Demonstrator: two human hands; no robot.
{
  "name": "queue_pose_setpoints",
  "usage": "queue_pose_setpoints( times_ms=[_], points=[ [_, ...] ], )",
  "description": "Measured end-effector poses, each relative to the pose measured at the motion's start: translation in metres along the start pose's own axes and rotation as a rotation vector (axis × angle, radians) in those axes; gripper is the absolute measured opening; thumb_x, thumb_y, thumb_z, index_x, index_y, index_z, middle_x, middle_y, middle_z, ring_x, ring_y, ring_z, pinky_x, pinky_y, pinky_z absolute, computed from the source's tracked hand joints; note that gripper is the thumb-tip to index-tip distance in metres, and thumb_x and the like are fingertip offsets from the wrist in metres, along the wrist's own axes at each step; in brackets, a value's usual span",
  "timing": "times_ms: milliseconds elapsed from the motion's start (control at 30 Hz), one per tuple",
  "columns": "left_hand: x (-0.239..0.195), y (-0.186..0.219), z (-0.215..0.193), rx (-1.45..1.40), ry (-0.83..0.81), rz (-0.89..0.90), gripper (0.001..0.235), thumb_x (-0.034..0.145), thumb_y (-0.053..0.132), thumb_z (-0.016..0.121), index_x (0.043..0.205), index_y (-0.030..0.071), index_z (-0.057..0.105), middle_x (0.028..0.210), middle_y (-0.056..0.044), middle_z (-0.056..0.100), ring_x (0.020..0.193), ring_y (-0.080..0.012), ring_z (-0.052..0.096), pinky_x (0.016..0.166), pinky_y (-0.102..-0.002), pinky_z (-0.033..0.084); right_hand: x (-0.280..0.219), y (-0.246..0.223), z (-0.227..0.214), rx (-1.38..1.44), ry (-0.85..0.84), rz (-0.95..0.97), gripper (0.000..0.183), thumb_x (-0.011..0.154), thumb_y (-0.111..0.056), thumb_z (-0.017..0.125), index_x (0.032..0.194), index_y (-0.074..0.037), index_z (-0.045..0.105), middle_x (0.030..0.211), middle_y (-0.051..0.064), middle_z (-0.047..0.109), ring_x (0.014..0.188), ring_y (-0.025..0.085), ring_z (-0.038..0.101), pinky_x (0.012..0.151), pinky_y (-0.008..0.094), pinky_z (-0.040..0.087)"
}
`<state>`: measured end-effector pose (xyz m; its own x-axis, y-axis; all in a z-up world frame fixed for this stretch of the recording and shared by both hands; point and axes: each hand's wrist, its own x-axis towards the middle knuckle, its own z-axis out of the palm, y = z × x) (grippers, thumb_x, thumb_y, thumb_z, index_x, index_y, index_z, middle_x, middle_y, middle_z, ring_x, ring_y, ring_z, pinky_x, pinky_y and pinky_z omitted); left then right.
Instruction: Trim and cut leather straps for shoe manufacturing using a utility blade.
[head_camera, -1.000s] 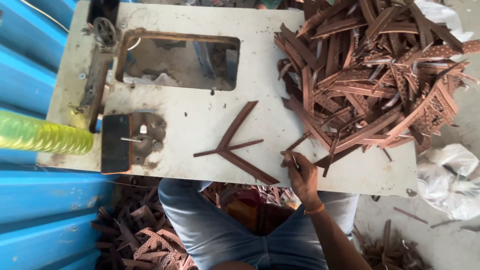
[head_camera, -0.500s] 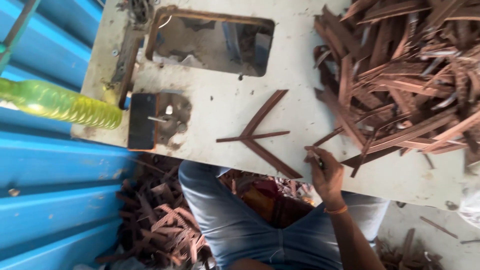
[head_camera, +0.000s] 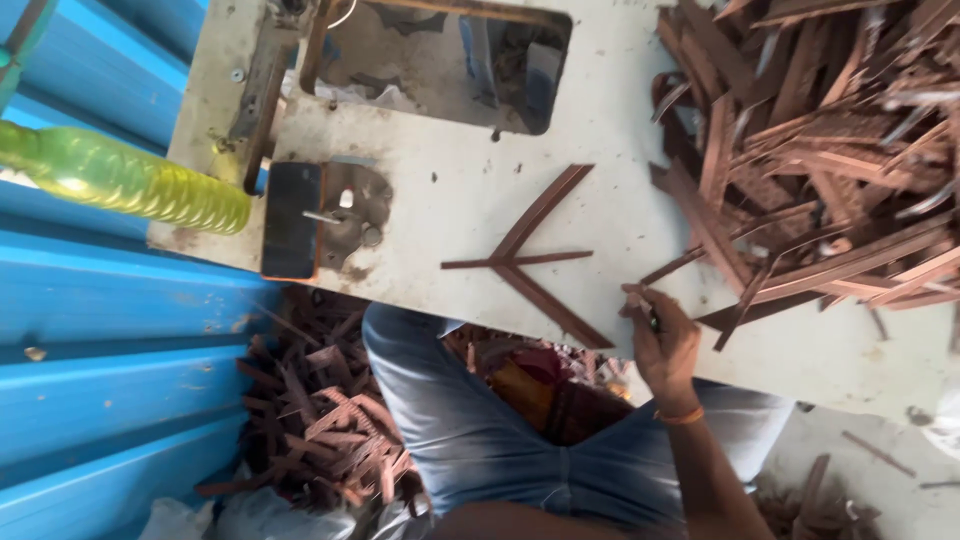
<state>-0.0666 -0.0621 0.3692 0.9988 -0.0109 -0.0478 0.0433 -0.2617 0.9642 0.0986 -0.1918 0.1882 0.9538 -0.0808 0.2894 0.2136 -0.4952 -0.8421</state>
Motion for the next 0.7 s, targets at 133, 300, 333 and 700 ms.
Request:
queue_pose_setpoints(
  times_ms=[133, 300, 333, 700],
  points=[
    [0.124, -0.08, -0.036, 0.009, 0.008, 0.024, 0.05, 0.08, -0.005, 0.053, 0.126, 0.011, 0.063, 0.116, -0.009, 0.071, 0.101, -0.0202, 0.07, 0.075, -0.035, 0.059, 0.004, -0.005, -0.002, 0.043, 0.008, 0.043, 0.015, 0.1, -0.008, 0.067, 0.112, -0.001, 0.074, 0.084, 0.011, 0.074, 0.076, 0.014, 0.071, 0.069, 0.027, 0.054],
    [0.19, -0.182, -0.09, 0.446, 0.223, 0.324, 0.026, 0.101, 0.007, 0.063, 0.125, 0.012, 0.067, 0.12, -0.009, 0.069, 0.109, -0.0316, 0.068, 0.093, -0.043, 0.056, 0.003, -0.007, -0.001, 0.051, -0.014, 0.037, 0.015, 0.098, -0.006, 0.069, 0.111, -0.002, 0.073, 0.091, 0.011, 0.075, 0.079, 0.015, 0.075, 0.069, 0.027, 0.056],
    [0.191, -0.19, -0.09, 0.519, 0.218, 0.33, 0.026, 0.099, 0.01, 0.066, 0.125, 0.011, 0.068, 0.12, -0.01, 0.068, 0.106, -0.033, 0.066, 0.091, -0.045, 0.054, 0.003, -0.007, -0.001, 0.026, -0.003, 0.0, 0.014, 0.097, -0.006, 0.071, 0.111, -0.004, 0.074, 0.095, 0.01, 0.075, 0.082, 0.017, 0.075, 0.072, 0.028, 0.056],
    [0.179, -0.196, -0.041, 0.635, 0.176, 0.408, 0.03, 0.098, 0.011, 0.068, 0.126, 0.0, 0.069, 0.121, -0.014, 0.063, 0.107, -0.0334, 0.064, 0.088, -0.045, 0.055, 0.047, -0.041, -0.001, -0.305, -0.048, -0.189, 0.027, 0.086, -0.014, 0.083, 0.111, -0.008, 0.077, 0.115, 0.011, 0.07, 0.089, 0.031, 0.073, 0.074, 0.037, 0.058]
  ],
)
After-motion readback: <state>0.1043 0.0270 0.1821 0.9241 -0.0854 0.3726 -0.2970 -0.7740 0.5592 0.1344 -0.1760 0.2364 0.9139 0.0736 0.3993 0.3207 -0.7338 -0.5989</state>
